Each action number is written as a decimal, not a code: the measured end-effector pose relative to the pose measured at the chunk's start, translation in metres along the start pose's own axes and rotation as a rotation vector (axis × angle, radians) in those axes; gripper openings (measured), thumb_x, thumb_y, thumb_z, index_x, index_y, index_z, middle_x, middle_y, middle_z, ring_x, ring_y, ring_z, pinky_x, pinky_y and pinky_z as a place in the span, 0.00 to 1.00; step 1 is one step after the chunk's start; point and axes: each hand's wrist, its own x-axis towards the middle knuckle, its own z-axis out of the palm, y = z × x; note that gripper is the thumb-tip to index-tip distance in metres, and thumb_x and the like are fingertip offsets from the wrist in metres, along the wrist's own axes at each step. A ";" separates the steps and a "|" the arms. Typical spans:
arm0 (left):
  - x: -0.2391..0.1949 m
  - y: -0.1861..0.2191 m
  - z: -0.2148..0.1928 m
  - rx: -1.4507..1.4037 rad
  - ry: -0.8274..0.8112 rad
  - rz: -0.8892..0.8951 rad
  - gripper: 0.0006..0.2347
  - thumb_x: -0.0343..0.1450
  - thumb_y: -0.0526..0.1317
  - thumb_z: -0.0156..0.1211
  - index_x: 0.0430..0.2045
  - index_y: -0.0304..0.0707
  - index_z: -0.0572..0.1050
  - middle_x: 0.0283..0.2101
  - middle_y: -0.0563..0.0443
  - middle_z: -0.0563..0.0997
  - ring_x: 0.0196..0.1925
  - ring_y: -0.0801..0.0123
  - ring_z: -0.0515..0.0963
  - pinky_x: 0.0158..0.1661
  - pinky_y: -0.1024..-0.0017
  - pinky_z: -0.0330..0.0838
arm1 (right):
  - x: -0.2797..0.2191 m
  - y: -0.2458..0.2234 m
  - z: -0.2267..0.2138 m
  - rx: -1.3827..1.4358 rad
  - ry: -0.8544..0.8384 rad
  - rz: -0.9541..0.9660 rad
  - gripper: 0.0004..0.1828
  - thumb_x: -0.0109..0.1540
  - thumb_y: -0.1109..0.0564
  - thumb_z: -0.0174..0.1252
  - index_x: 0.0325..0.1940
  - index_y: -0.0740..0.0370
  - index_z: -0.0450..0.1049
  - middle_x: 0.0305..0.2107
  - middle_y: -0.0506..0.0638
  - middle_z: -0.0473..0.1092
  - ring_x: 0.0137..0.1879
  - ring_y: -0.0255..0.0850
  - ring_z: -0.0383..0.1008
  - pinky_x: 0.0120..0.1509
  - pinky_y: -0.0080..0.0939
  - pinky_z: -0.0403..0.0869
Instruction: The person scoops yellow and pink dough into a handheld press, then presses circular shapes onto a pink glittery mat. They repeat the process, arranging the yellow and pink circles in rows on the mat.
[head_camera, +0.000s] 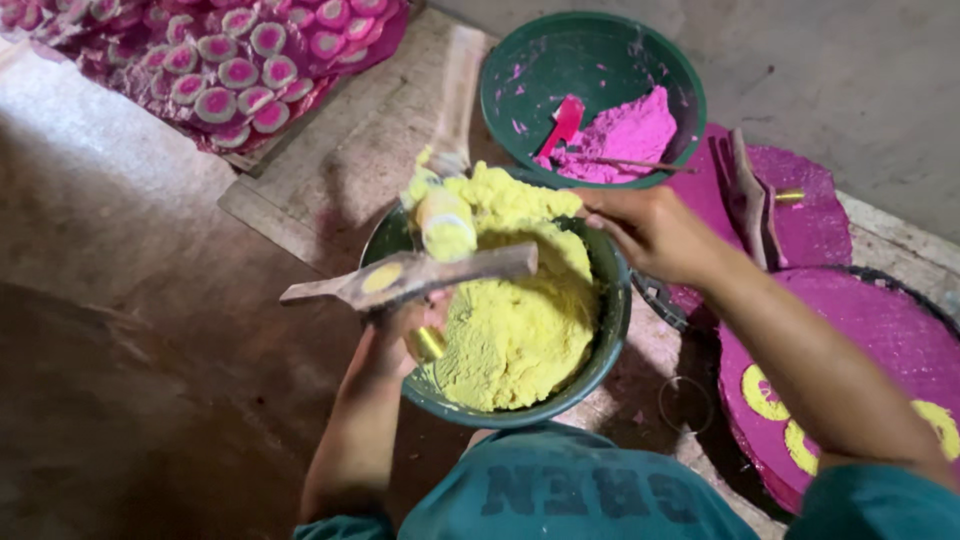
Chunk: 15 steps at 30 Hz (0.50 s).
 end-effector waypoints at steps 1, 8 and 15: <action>0.003 -0.003 0.001 0.001 0.037 -0.017 0.16 0.63 0.31 0.60 0.46 0.36 0.72 0.38 0.53 0.73 0.34 0.78 0.72 0.30 0.81 0.71 | -0.004 0.005 0.014 0.059 0.021 0.027 0.17 0.67 0.60 0.57 0.60 0.67 0.75 0.43 0.63 0.78 0.43 0.49 0.83 0.50 0.45 0.79; 0.010 -0.029 -0.018 0.116 0.360 0.056 0.13 0.64 0.29 0.56 0.42 0.38 0.69 0.39 0.54 0.71 0.34 0.75 0.72 0.29 0.80 0.71 | -0.044 0.036 0.108 0.166 -0.164 0.246 0.15 0.66 0.57 0.58 0.57 0.59 0.78 0.46 0.57 0.80 0.35 0.46 0.82 0.46 0.43 0.79; 0.000 -0.038 0.010 -0.293 0.233 -0.016 0.13 0.68 0.32 0.57 0.47 0.34 0.72 0.40 0.51 0.73 0.36 0.76 0.75 0.31 0.79 0.72 | -0.066 0.007 0.114 0.358 -0.291 0.259 0.36 0.69 0.56 0.51 0.82 0.56 0.52 0.58 0.64 0.69 0.61 0.52 0.71 0.69 0.49 0.69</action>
